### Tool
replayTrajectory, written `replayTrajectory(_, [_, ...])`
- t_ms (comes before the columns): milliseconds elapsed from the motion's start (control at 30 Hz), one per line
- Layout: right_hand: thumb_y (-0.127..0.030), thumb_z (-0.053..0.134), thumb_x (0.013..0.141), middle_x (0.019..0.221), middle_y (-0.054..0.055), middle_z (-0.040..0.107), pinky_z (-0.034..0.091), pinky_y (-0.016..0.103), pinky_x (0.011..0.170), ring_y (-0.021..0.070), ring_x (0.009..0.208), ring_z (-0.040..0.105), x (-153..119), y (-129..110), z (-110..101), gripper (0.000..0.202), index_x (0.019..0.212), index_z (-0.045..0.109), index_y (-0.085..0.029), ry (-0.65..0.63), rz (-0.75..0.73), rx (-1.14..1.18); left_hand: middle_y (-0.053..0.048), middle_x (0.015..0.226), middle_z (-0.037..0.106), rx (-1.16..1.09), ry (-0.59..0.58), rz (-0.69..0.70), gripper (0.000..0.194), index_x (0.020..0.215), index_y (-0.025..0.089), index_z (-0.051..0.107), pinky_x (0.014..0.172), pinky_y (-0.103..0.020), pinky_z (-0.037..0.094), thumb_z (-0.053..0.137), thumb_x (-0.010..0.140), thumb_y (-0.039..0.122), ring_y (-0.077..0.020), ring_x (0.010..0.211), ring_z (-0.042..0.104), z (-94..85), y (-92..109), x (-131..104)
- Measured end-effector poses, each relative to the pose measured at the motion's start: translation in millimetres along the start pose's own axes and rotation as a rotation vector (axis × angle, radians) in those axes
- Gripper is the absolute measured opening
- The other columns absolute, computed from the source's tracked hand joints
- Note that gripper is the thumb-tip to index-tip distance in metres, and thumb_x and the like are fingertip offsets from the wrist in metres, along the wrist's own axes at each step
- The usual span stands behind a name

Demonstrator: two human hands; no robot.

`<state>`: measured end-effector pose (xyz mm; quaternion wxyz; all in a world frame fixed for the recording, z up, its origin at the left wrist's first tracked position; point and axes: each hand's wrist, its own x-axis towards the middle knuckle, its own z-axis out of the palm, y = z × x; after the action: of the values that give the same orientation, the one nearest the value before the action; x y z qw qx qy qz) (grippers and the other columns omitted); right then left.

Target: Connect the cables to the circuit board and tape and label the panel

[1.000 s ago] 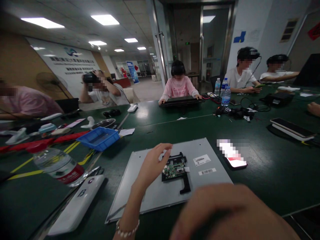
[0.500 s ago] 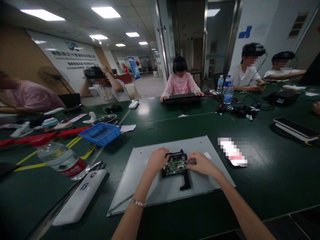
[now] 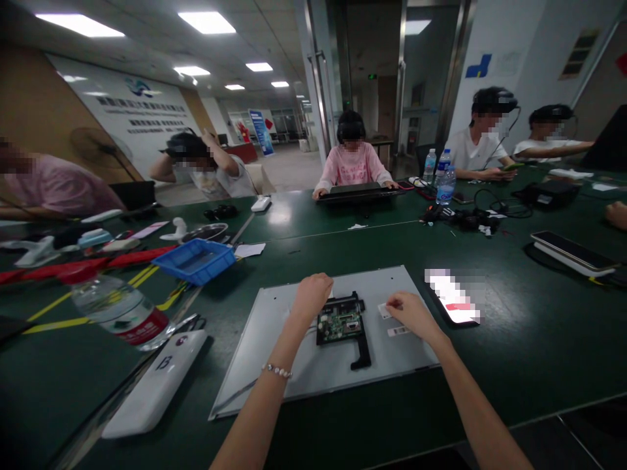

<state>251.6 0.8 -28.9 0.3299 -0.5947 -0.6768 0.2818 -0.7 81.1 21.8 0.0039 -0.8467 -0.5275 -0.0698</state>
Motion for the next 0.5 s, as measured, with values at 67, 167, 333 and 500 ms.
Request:
replayTrajectory(67, [-0.025, 0.054, 0.079, 0.086, 0.006, 0.063, 0.048, 0.033, 0.076, 0.0183, 0.082, 0.060, -0.7, 3.8, -2.6, 0.013, 0.081, 0.064, -0.018, 0.029, 0.002, -0.033, -0.012, 0.093, 0.063, -0.029, 0.003, -0.021, 0.023, 0.084, 0.016, 0.066, 0.085, -0.034, 0.042, 0.044, 0.087, 0.018, -0.0229, 0.094, 0.058, -0.5, -2.7, 3.7])
replayTrajectory(167, [-0.025, 0.053, 0.079, 0.086, 0.005, 0.062, 0.047, 0.032, 0.076, 0.0178, 0.080, 0.059, -1.1, 6.5, -0.3, 0.013, 0.078, 0.064, -0.017, 0.041, -0.016, -0.090, -0.010, 0.097, 0.062, -0.083, 0.016, -0.047, 0.019, 0.091, 0.017, 0.065, 0.087, -0.032, 0.041, 0.048, 0.085, 0.020, -0.0221, 0.097, 0.058, 3.7, -10.2, 3.7])
replayTrajectory(333, [-0.025, 0.049, 0.082, 0.094, 0.006, 0.059, 0.047, 0.031, 0.079, 0.0168, 0.083, 0.059, -1.9, 4.6, 5.0, 0.017, 0.085, 0.064, -0.018, 0.056, -0.042, -0.107, -0.010, 0.108, 0.057, -0.195, 0.020, -0.105, 0.034, 0.109, 0.015, 0.059, 0.085, -0.026, 0.043, 0.060, 0.076, 0.022, -0.0184, 0.095, 0.058, 22.0, -25.1, 7.2])
replayTrajectory(500, [-0.024, 0.046, 0.085, 0.103, 0.007, 0.057, 0.047, 0.030, 0.083, 0.0174, 0.092, 0.058, -1.0, 8.0, 7.1, 0.019, 0.092, 0.063, -0.019, 0.075, -0.081, -0.078, -0.006, 0.088, 0.064, -0.291, -0.047, -0.125, 0.018, 0.085, 0.013, 0.066, 0.072, -0.022, 0.046, 0.065, 0.067, 0.016, -0.0145, 0.076, 0.061, 36.0, -33.6, 19.8])
